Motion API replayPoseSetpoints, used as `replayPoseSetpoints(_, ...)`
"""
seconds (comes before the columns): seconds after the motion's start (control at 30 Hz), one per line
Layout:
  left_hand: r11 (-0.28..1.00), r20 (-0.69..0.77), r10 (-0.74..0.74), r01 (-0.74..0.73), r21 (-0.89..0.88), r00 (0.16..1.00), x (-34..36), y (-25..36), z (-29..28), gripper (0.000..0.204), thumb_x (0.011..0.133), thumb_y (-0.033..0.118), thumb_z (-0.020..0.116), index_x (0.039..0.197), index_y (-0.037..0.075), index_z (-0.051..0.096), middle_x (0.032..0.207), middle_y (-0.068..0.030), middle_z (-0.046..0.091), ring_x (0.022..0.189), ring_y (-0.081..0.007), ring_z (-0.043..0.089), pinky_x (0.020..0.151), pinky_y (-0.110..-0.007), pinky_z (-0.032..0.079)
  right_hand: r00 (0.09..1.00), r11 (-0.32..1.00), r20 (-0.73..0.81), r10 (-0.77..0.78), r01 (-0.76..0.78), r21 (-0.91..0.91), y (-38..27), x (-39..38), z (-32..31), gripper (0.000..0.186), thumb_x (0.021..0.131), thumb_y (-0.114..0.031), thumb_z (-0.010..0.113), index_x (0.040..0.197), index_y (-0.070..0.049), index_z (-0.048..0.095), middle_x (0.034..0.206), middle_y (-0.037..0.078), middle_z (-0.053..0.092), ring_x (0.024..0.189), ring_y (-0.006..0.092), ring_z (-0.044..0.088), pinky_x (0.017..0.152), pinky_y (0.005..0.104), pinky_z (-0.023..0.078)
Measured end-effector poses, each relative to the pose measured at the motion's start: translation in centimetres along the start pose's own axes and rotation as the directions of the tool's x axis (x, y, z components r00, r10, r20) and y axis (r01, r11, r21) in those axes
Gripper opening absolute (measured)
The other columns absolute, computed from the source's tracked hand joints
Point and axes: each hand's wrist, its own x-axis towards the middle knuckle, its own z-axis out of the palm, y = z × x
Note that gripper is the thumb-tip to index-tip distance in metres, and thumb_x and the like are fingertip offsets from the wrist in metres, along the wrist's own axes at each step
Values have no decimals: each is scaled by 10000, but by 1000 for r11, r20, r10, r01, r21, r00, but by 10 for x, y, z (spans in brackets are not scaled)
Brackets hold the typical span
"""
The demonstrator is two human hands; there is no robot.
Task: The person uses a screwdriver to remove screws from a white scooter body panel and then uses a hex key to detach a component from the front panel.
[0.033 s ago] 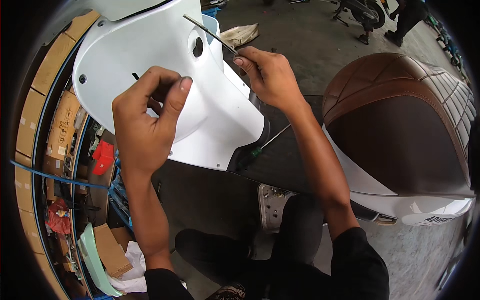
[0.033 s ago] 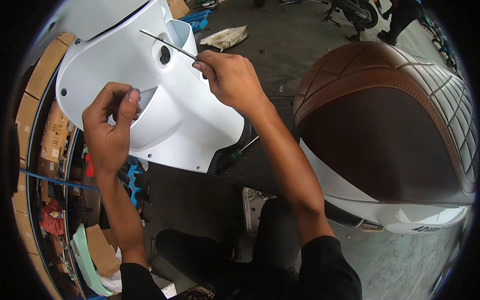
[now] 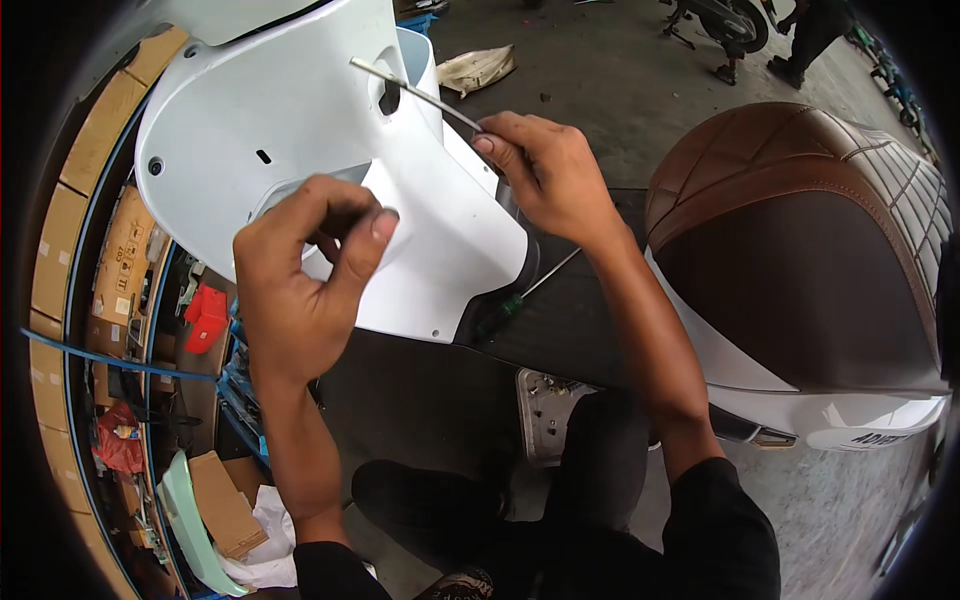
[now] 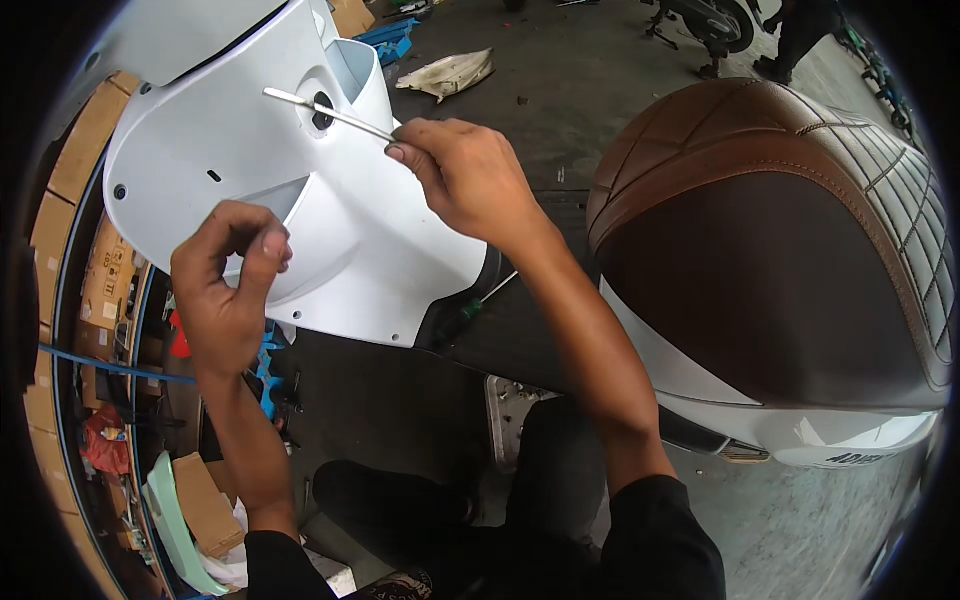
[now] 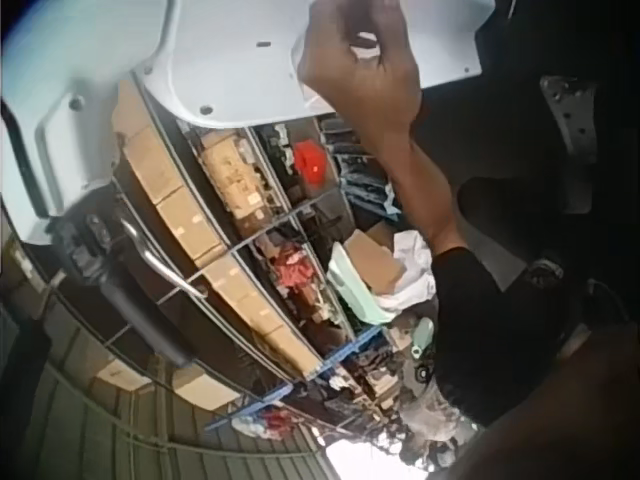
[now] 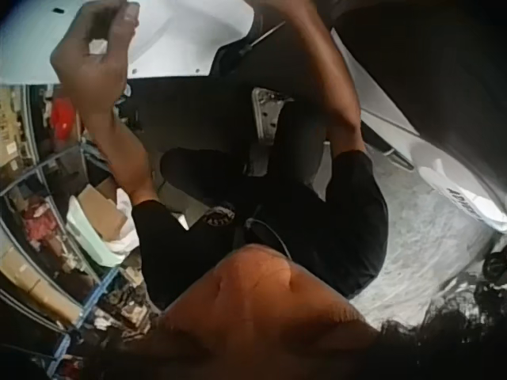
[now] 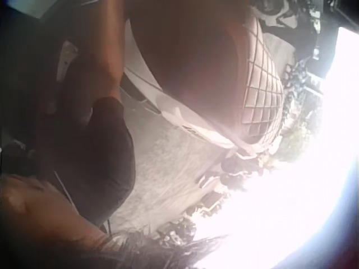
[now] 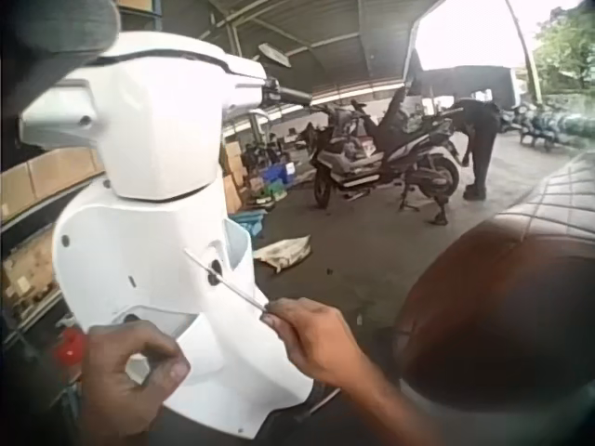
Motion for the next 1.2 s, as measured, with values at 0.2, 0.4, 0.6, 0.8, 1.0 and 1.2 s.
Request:
replayPoseSetpoints(0.2,830,772,-201,524,-192,602,-122,-61,17,306,902,274,784,1054,17,714,965,-140,759,897,-256,755,808,-339,573,724,736,586,364,-609,295,-23,-197,-68,211,997,-178,689,1056,18,740,888,155,735,801,280,725,723,389,558)
replayPoseSetpoints(0.4,877,862,-480,113,467,161,-222,-45,89,403,898,293,772,1204,39,709,1094,-148,758,1071,-289,726,902,-385,562,401,551,562,724,-825,-121,-39,-299,-95,186,959,-118,707,1101,-7,751,974,173,765,919,352,749,789,418,590)
replayPoseSetpoints(0.6,810,738,-437,581,73,515,-236,-66,133,525,865,332,799,1291,49,674,1192,-148,728,1062,-361,697,944,-434,541,338,570,662,669,-805,-165,-24,-354,-82,256,990,-169,670,1199,-31,724,1086,170,755,1022,375,722,886,452,575)
replayPoseSetpoints(0.8,952,893,-155,304,21,422,-244,-45,156,532,895,383,785,1325,92,669,1221,-110,720,1090,-316,678,932,-441,533,269,533,702,659,-826,-183,6,-454,-50,280,998,-188,645,1228,-44,713,1143,174,738,1061,401,692,933,489,555)
replayPoseSetpoints(1.0,950,886,-130,311,-17,446,-273,-52,148,556,902,417,773,1345,103,657,1227,-115,720,1086,-324,679,948,-445,531,278,322,252,927,-934,-153,6,-595,29,337,950,-108,630,1272,-34,699,1086,195,744,1005,373,725,910,442,569)
replayPoseSetpoints(1.2,955,859,-77,285,-83,507,-281,-49,131,551,880,376,798,1326,82,664,1222,-117,728,1128,-332,680,970,-443,540,-308,-312,118,944,-950,15,-35,-660,32,365,993,-210,691,1289,1,661,1105,184,728,881,277,756,734,388,616)
